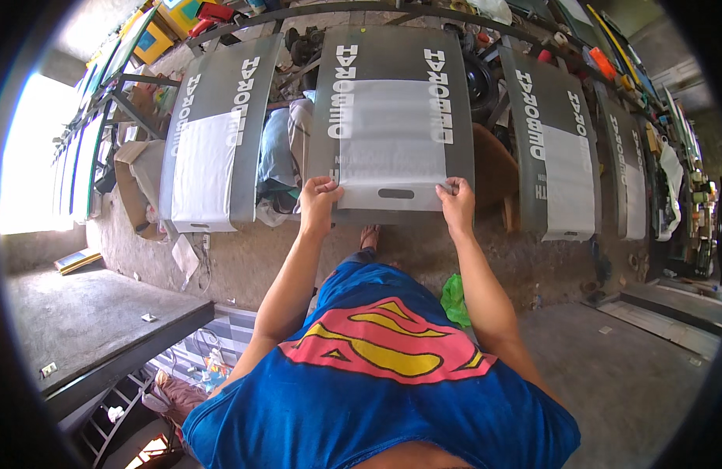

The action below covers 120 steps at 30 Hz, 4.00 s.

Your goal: The person repeatedly places a white screen-printing frame onto a flat surface, aligns it, and presses down with both hands. The person moves between multiple stations, repeating the same alignment and pressing action on each frame.

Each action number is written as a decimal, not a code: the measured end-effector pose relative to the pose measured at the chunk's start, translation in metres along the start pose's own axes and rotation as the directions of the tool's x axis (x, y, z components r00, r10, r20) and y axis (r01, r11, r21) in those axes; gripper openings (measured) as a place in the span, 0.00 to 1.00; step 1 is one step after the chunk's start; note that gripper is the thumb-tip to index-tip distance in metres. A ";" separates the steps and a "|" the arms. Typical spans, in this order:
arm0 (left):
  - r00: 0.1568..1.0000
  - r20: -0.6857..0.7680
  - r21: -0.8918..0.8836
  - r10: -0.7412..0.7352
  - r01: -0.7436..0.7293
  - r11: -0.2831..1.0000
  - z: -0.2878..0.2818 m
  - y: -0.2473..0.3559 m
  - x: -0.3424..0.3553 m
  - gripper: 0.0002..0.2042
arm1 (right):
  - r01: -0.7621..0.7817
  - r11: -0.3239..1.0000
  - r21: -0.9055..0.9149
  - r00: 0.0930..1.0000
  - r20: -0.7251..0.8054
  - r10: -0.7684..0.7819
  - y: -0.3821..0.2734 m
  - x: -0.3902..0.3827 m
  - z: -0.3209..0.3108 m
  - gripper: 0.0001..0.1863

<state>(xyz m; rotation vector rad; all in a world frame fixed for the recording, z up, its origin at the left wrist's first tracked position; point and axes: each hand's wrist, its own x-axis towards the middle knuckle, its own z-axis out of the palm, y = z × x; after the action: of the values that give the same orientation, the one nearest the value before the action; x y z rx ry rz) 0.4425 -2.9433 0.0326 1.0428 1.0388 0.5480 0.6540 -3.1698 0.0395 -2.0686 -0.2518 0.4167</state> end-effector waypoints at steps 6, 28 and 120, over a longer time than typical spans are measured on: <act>0.999 -0.034 0.169 0.025 -0.019 0.985 -0.015 -0.019 -0.032 0.15 | 0.039 0.999 -0.023 0.999 -0.011 -0.039 0.036 -0.029 -0.004 0.12; 0.964 -0.240 0.355 0.111 -0.020 0.935 -0.013 -0.061 -0.063 0.19 | -0.154 0.979 0.130 0.986 -0.042 0.161 0.064 -0.062 -0.005 0.17; 0.621 0.712 0.659 0.326 -0.752 -0.006 0.091 0.013 0.052 0.28 | 0.668 0.510 -0.541 0.743 0.450 -0.495 -0.040 0.053 0.062 0.31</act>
<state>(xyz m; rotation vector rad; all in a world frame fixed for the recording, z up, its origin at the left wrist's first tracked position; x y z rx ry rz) 0.5480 -2.9360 0.0324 2.7103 0.4213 0.2460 0.6776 -3.0821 0.0351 -2.4390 -1.4212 0.1352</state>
